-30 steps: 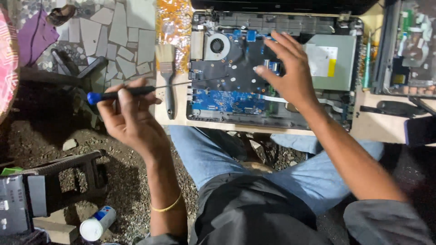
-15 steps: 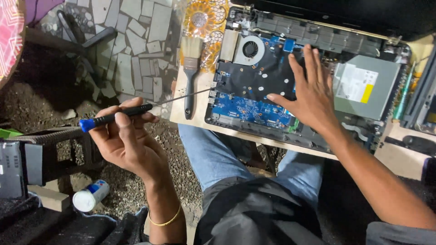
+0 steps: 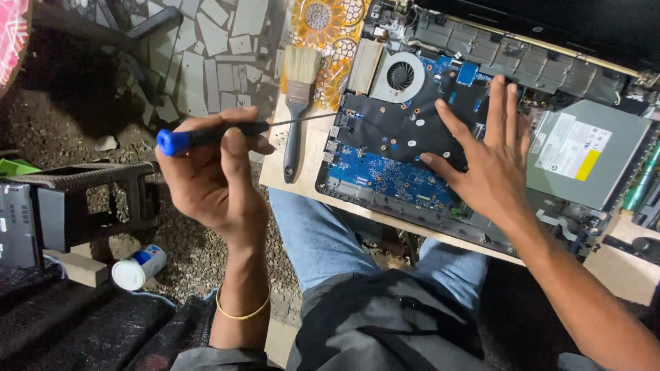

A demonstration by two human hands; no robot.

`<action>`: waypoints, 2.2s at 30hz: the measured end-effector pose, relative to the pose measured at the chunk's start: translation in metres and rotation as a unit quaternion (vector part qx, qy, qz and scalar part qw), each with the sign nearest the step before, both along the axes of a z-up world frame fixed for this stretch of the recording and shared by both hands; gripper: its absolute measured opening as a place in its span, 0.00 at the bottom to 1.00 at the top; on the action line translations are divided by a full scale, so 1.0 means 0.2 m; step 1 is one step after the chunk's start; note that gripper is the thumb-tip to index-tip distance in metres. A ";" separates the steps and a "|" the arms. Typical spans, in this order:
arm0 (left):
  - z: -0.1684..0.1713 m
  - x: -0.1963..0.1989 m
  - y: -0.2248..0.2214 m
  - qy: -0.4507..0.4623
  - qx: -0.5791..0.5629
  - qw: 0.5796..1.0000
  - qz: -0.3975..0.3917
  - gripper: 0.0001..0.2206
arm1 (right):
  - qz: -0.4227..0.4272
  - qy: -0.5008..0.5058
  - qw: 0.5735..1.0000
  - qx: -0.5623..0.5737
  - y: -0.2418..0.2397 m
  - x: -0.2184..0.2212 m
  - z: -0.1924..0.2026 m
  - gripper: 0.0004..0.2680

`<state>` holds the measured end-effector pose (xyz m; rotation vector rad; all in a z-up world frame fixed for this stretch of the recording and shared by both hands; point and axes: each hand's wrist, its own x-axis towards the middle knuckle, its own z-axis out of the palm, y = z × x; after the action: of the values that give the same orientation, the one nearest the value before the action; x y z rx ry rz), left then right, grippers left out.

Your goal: Disassembling a laptop motherboard by removing screws with a screwdriver and disconnecting ribbon cables.

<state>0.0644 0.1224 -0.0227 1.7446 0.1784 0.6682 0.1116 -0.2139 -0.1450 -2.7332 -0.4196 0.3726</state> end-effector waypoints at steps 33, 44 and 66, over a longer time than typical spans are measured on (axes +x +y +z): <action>-0.03 0.04 -0.01 -0.021 -0.069 0.996 -0.045 0.05 | -0.012 -0.019 0.998 0.059 -0.02 0.00 -0.03 0.31; 0.06 -0.14 -0.10 -0.023 -0.245 0.969 -0.030 0.09 | -0.200 0.184 0.771 0.577 0.24 -0.15 0.29 0.10; -0.08 -0.19 -0.19 -0.029 -0.206 0.978 -0.032 0.09 | -0.465 0.272 0.497 0.681 0.35 -0.27 0.14 0.09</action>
<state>0.0262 0.0843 -0.0397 1.3255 0.2044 0.5857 0.0585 -0.1435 -0.1176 -0.8296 0.7021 0.3073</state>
